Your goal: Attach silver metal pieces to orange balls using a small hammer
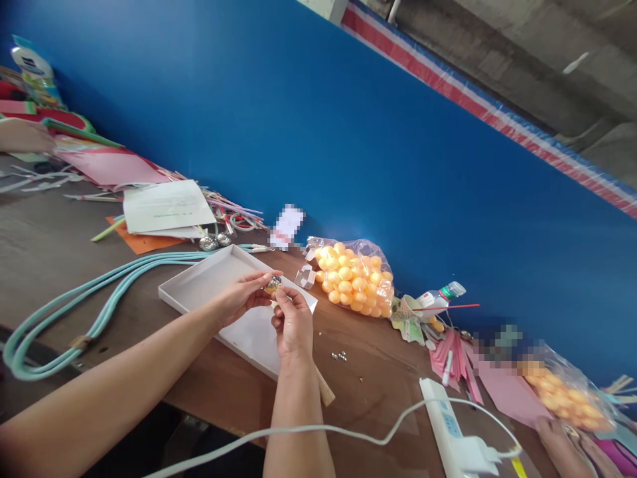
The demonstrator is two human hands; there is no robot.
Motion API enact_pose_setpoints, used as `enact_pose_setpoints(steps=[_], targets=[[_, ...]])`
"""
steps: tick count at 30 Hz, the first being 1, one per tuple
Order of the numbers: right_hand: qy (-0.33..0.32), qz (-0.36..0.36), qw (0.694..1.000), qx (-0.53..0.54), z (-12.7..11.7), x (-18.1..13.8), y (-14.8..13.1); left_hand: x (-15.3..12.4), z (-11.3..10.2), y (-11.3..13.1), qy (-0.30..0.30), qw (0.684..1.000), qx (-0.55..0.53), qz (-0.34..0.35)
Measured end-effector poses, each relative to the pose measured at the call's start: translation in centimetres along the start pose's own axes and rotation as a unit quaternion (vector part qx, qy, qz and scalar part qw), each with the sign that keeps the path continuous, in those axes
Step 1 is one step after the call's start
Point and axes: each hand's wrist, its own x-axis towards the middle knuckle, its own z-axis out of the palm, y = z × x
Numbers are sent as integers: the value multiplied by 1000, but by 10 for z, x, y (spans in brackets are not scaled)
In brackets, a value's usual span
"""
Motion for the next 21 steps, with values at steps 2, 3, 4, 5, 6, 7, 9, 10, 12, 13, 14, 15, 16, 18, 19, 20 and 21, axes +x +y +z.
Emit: enact_pose_setpoints(steps=[2,3,4,5,6,7,9,10,12,13,14,15,16,18,19,20,21], targets=[[0,5,1000,4,0,0,0,-1,1,1,5,1000,14,3],[-3,9,1000,7,0,0,0,-1,1,1,7,1000,21,3],[-8,13,1000,11,0,0,-1,-2,2,2,9,1000,27,4],[-14,19,1000,15,0,0,-1,-2,2,2,11,999,33,5],[-22,24,999,20,0,-1,-2,-2,2,3,12,999,38,5],[-29,29,999,25,0,-1,-2,-2,2,3,14,999,43,6],[-43,38,998,36,0,-1,-2,-2,2,2,20,998,51,9],[-48,41,997,42,0,-1,-2,-2,1,2,22,998,55,11],[-52,48,996,52,0,-1,-2,-1,0,0,21,998,63,19],[-52,50,996,57,0,-1,-2,0,0,-1,18,997,67,23],[-51,52,995,61,0,-1,-2,0,0,-1,15,997,69,27],[-51,53,995,65,-1,-1,-2,0,0,-1,12,997,71,29],[-52,54,995,67,-1,-1,-2,0,0,-2,11,997,72,30],[-54,56,995,69,-1,-1,-2,0,0,-1,13,997,72,31],[-54,57,995,68,-1,-1,-2,-1,1,-1,14,997,71,31],[-53,58,995,67,-1,0,-2,-1,1,-1,14,997,71,31],[-53,58,995,66,-1,0,-2,-2,2,0,15,997,70,32]])
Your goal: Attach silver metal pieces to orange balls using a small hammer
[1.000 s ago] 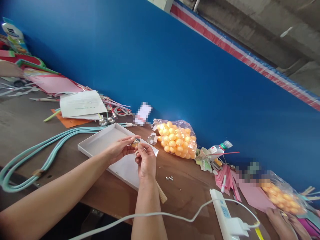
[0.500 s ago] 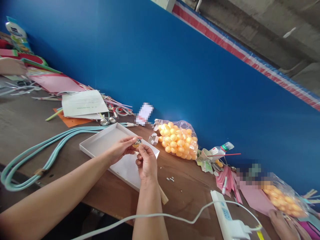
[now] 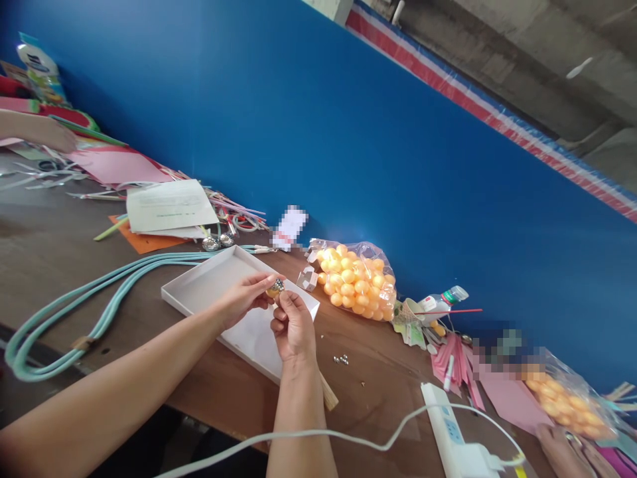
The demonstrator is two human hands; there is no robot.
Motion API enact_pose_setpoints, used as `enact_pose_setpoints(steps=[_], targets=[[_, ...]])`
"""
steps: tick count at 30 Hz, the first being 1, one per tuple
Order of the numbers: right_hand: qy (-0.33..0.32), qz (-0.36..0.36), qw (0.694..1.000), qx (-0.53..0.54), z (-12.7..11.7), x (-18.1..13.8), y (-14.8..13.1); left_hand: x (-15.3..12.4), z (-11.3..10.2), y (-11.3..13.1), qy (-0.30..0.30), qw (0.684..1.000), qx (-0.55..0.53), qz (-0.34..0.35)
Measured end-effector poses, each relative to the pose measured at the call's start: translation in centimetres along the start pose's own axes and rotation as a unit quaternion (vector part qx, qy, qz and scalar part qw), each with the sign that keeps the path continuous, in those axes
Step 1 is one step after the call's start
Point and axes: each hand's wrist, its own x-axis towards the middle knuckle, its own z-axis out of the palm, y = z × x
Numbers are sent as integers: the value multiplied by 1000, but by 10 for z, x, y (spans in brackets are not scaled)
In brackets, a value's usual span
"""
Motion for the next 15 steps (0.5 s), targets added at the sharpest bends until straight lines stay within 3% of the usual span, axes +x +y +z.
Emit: enact_pose_setpoints(steps=[15], targets=[[-31,-9,999,16,0,1,1,0,3,3,15,999,-31,9]])
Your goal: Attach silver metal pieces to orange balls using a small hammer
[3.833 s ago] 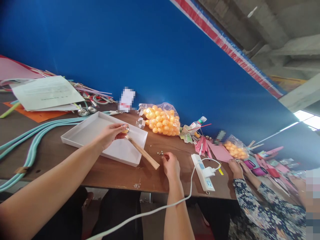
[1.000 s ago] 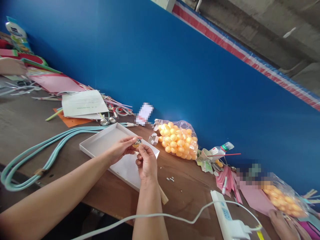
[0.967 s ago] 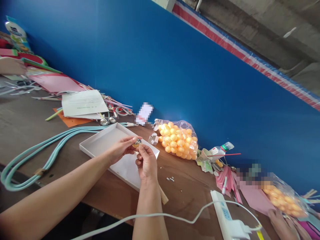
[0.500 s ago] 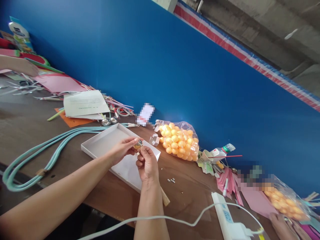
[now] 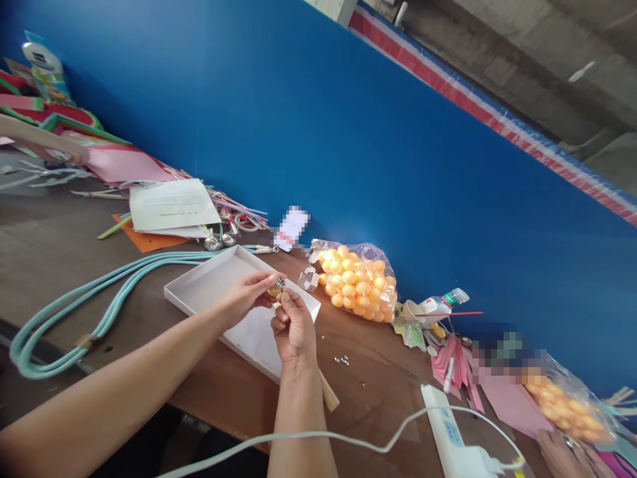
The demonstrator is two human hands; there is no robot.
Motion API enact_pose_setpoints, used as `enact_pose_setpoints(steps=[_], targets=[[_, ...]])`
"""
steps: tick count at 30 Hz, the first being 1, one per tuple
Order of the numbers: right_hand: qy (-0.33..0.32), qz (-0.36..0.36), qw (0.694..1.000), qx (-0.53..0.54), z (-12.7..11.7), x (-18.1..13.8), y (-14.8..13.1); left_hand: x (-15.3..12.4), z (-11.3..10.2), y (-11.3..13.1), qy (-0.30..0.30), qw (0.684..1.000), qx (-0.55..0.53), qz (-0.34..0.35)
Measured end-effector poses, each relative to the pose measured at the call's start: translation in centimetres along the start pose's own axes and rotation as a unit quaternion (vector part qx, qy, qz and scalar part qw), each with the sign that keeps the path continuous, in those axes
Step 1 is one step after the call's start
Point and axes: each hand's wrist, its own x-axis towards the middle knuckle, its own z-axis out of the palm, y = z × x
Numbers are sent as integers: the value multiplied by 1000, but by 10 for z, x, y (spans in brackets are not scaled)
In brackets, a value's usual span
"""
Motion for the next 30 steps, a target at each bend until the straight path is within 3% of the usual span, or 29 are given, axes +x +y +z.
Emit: enact_pose_setpoints(steps=[11,30], targets=[[40,-3,999,-5,2,0,0,-1,1,0,-4,1000,12,8],[35,-26,998,-55,1,2,1,-1,1,1,5,1000,25,16]])
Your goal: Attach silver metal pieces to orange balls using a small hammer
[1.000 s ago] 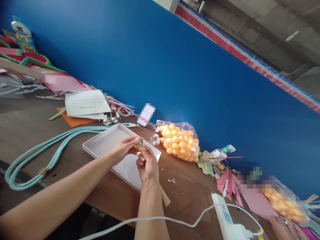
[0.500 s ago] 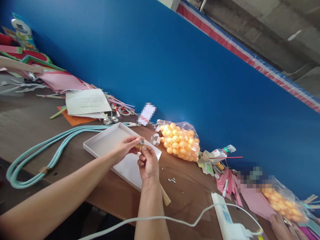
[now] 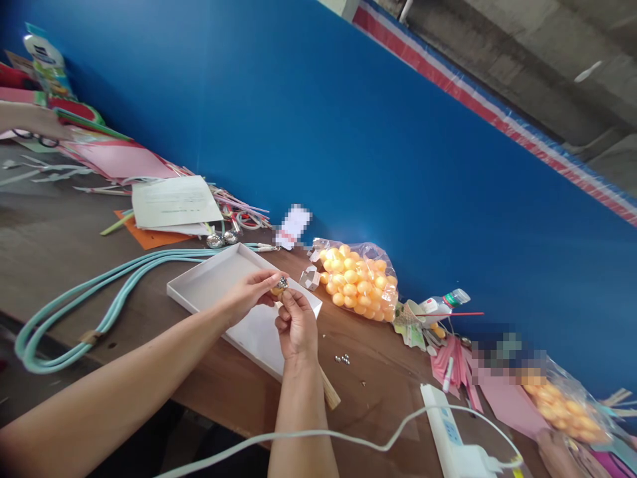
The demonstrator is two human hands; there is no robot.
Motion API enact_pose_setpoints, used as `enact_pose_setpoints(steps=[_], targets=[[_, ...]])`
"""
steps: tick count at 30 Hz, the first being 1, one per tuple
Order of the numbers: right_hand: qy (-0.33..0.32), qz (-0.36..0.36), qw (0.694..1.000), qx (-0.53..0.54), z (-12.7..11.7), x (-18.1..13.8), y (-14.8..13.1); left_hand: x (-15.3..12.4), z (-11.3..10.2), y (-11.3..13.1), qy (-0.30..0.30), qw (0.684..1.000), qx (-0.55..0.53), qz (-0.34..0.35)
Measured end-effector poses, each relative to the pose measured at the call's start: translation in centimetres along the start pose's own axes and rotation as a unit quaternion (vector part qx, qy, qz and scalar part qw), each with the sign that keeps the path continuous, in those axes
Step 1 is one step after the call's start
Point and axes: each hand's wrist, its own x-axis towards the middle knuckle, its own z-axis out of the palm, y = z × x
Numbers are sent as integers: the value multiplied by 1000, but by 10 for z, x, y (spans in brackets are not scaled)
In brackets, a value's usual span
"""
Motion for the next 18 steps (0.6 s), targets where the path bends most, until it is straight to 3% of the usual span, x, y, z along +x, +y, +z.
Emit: enact_pose_setpoints(steps=[18], targets=[[27,-34,998,-46,1,-1,2,2,-1,-2,6,1000,16,7]])
